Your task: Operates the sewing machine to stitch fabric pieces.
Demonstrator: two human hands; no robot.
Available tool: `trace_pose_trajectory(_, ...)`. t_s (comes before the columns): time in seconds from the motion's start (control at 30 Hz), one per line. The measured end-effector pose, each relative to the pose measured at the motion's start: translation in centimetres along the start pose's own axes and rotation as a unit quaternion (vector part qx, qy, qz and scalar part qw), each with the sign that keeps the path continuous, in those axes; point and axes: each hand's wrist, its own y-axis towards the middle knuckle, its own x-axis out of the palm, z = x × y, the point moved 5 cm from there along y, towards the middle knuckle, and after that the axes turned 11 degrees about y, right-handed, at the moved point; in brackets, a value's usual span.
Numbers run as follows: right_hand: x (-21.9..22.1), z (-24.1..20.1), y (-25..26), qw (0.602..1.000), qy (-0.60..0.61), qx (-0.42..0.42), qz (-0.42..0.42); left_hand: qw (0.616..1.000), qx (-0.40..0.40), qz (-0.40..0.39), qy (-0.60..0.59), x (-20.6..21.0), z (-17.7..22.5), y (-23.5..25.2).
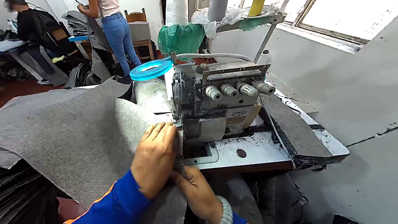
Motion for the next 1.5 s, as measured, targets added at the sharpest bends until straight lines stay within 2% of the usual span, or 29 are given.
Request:
trace_pose_trajectory(0.13, -1.3, -1.5, 1.5, 0.999, -0.038, 0.005, -0.013, 0.997, 0.002, 0.013, -0.072, -2.3, -0.3, 0.4)
trace_pose_trajectory(0.23, -1.9, -1.9, 1.8, 0.994, -0.1, -0.005, -0.034, 0.99, 0.062, 0.005, -0.125, -4.7, 0.9, -0.3)
trace_pose_trajectory(0.3, -1.6, -1.9, 1.7, 0.991, -0.128, -0.017, -0.046, 0.987, 0.107, -0.002, -0.12, -4.8, 1.4, -1.2)
trace_pose_trajectory(0.4, -1.0, -1.8, 1.6, 0.982, -0.181, -0.049, -0.006, 0.983, 0.167, 0.007, -0.07, -3.8, 0.9, -2.4)
trace_pose_trajectory(0.53, 0.1, -1.7, 1.7, 0.966, -0.226, -0.109, 0.059, 0.978, 0.208, 0.0, -0.024, -3.0, -0.2, -2.3)
trace_pose_trajectory(0.73, 0.0, -1.3, 2.9, 0.977, -0.178, -0.059, 0.098, 0.967, 0.251, 0.006, -0.03, -2.6, -1.5, -0.2)
trace_pose_trajectory(0.87, -0.2, -0.5, 3.6, 0.99, -0.096, -0.005, 0.099, 0.974, 0.214, 0.027, -0.075, -1.3, -2.1, 0.2)
trace_pose_trajectory(0.97, 0.0, 0.2, 2.7, 0.991, -0.103, -0.063, 0.064, 0.977, 0.19, 0.041, -0.091, -0.6, -2.3, -0.2)
trace_pose_trajectory(1.03, -0.6, 0.9, 1.8, 0.981, -0.143, -0.11, 0.072, 0.98, 0.166, 0.053, -0.099, -0.1, -2.8, -1.1)
trace_pose_trajectory(1.1, -2.0, 1.7, 0.9, 0.959, -0.212, -0.159, 0.102, 0.989, 0.096, 0.067, -0.089, 0.8, -4.4, -2.6)
trace_pose_trajectory(1.17, -3.9, 2.0, 0.3, 0.93, -0.283, -0.193, 0.13, 0.997, -0.024, 0.07, -0.037, 3.0, -7.5, -4.6)
trace_pose_trajectory(1.23, -4.8, 2.0, 0.4, 0.91, -0.33, -0.207, 0.144, 0.989, -0.145, -0.019, -0.027, 6.7, -11.1, -5.5)
trace_pose_trajectory(1.33, -4.5, 1.9, 1.0, 0.905, -0.354, -0.18, 0.156, 0.94, -0.263, -0.202, -0.079, 10.8, -13.8, -2.7)
trace_pose_trajectory(1.43, -4.8, 2.0, 0.7, 0.91, -0.359, -0.163, 0.132, 0.911, -0.261, -0.291, -0.129, 13.6, -13.6, 0.9)
trace_pose_trajectory(1.5, -5.4, 2.4, 0.0, 0.914, -0.357, -0.161, 0.107, 0.904, -0.211, -0.354, -0.116, 13.1, -14.0, 2.0)
